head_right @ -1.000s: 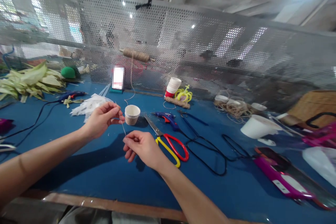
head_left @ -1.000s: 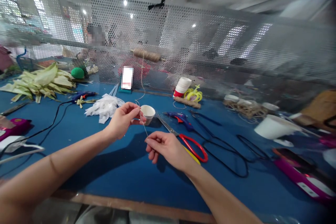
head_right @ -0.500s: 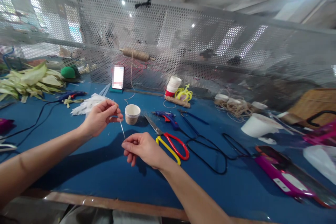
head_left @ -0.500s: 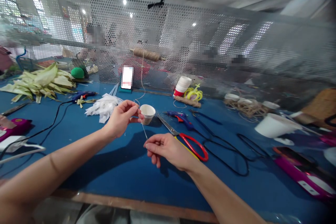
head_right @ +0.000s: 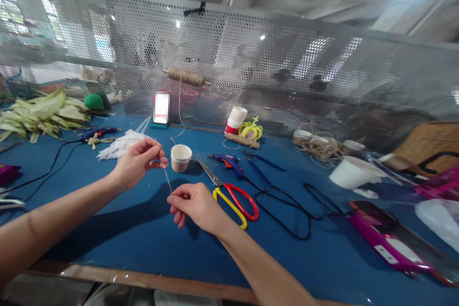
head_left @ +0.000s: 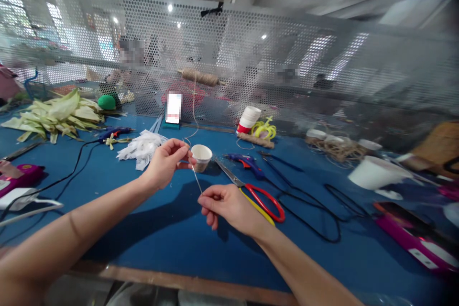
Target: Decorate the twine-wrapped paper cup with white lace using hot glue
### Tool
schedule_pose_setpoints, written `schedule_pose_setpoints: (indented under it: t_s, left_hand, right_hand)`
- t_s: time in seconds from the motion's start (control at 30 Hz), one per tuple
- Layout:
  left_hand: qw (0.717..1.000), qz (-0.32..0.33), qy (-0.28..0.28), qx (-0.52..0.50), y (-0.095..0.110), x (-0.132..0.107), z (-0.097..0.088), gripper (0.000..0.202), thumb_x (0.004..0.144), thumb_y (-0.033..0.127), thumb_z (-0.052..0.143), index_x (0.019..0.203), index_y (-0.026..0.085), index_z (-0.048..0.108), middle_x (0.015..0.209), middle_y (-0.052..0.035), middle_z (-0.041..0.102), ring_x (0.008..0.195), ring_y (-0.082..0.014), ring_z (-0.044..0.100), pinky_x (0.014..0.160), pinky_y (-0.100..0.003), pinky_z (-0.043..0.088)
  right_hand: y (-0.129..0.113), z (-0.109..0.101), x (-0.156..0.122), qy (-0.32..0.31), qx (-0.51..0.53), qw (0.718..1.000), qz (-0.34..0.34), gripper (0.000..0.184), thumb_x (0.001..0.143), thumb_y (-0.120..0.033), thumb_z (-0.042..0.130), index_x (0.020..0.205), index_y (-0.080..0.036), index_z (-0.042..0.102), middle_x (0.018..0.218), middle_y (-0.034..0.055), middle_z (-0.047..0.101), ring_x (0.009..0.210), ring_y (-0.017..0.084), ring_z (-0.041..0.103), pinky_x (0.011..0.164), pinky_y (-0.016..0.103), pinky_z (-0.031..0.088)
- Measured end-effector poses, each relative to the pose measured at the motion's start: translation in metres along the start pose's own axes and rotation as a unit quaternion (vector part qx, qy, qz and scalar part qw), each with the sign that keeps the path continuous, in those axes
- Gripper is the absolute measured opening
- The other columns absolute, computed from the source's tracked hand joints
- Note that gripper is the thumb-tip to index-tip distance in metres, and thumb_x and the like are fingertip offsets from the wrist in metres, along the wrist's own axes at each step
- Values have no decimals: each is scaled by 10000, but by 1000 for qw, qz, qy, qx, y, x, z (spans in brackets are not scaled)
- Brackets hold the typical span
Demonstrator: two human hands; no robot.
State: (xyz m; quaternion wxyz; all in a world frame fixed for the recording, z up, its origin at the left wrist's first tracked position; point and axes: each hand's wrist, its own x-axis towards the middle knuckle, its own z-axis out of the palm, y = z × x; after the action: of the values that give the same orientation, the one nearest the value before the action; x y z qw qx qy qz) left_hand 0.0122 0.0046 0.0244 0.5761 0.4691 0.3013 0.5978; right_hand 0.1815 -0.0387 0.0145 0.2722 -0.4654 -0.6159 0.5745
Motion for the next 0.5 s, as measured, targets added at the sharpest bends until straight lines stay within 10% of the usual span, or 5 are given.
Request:
schedule_pose_setpoints:
  t_s: [0.5]
  left_hand:
    - [1000,-2,2,-7,2,2,-2,119,745,211,571,738,137,479,636,19,579,585,-100,612,559,-238,519]
  right_hand:
    - [0,3,-1,24,-38,999,-17,327,696,-450,603,644,-129,562,524,-13,564,401,72,528,391,189,440]
